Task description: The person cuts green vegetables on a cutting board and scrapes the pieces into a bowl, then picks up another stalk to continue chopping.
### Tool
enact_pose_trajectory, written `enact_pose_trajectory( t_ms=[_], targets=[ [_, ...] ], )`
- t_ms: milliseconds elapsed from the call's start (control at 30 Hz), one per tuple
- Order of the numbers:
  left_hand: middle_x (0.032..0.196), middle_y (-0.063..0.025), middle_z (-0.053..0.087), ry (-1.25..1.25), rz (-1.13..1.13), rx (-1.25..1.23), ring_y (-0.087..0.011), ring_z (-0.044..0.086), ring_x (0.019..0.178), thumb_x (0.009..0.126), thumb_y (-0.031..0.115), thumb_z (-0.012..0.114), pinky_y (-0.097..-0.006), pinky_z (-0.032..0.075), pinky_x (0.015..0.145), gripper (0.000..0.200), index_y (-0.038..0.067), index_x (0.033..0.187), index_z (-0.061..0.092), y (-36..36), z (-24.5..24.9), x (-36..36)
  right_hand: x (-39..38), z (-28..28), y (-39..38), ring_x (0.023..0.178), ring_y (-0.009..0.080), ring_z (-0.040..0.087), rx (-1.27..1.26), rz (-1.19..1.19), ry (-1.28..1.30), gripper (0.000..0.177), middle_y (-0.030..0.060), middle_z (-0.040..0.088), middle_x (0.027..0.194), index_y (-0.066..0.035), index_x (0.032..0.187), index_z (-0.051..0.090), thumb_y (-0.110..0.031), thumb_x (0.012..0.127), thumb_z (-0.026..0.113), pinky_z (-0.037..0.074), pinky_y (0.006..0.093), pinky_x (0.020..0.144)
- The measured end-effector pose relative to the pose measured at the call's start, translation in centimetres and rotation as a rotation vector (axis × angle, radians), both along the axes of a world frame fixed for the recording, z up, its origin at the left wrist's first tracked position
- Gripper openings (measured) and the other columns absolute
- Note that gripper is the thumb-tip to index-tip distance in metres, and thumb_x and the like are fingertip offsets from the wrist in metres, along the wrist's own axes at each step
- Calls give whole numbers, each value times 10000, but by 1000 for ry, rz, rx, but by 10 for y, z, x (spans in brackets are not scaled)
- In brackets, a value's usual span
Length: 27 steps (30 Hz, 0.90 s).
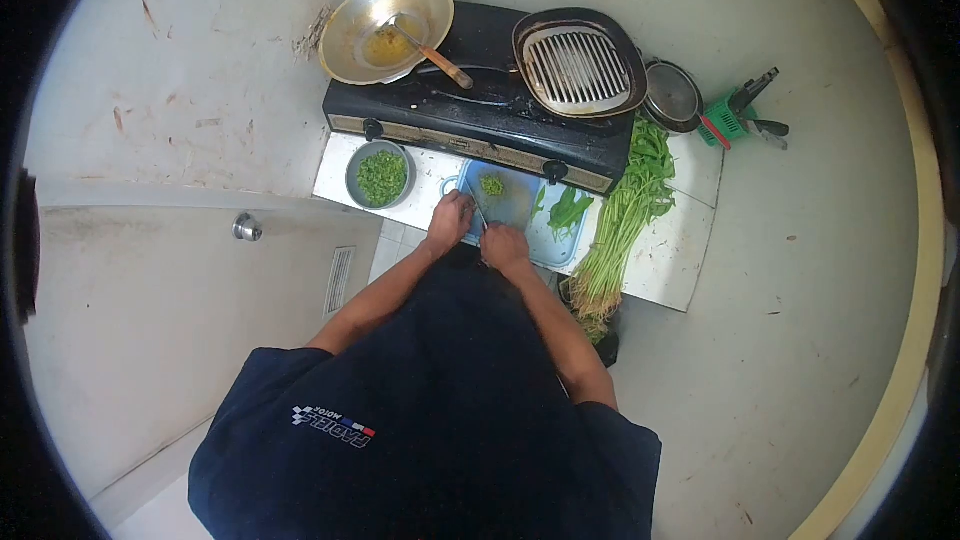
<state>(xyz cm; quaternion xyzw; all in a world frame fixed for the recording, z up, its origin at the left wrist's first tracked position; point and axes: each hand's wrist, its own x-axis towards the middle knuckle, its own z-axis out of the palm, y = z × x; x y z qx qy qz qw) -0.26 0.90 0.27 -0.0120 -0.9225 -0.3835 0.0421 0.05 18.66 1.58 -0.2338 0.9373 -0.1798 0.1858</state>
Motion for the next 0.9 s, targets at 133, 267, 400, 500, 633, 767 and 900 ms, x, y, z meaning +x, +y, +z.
enact_pose_trajectory(
  t_ms=[133,267,400,500,633,767,900],
  targets=[
    [916,-186,631,-5,15,38,-419,628,888,823,-2,684,-492,525,796,126,11,948,690,0,-4,-1,1,4,5,806,407,738,-12,-42,-26,352,247,732,851,33,934,685,-286,987,547,591,507,766],
    [901,-189,623,23,15,23,-417,625,873,823,-2,683,-494,523,786,109,7,932,682,1,-5,0,2,4,6,798,426,730,-31,-73,-27,367,262,725,837,33,934,672,-307,994,546,588,518,760],
    [885,-192,611,28,13,20,-419,620,858,828,-1,679,-496,520,773,88,2,915,671,1,-4,0,2,7,4,800,443,724,-43,-47,-33,391,273,720,836,33,936,672,-325,1006,533,585,529,758],
    [880,-197,605,21,19,20,-421,618,853,832,-1,675,-500,517,769,79,-3,909,665,1,-4,0,2,7,3,810,446,724,-39,-37,-45,400,278,721,848,37,947,675,-329,1010,526,584,533,763],
    [884,-203,598,13,11,39,-426,614,854,838,-4,667,-506,513,769,89,-5,927,660,0,-5,0,4,7,4,817,447,725,-32,-49,-58,400,283,721,862,40,956,679,-322,1014,519,583,536,768],
    [912,-201,596,36,-24,-2,-423,609,891,823,-11,664,-503,512,792,125,-7,947,650,-1,-1,1,3,7,3,818,444,726,-36,-43,-74,397,279,724,871,35,958,684,-317,1017,510,584,533,765],
    [934,-196,597,17,-29,-5,-418,604,920,806,-20,658,-496,514,816,157,-9,961,644,-1,0,1,2,4,2,817,434,729,-43,-11,-52,400,262,731,879,29,944,695,-317,1016,507,586,522,764]
  ],
)
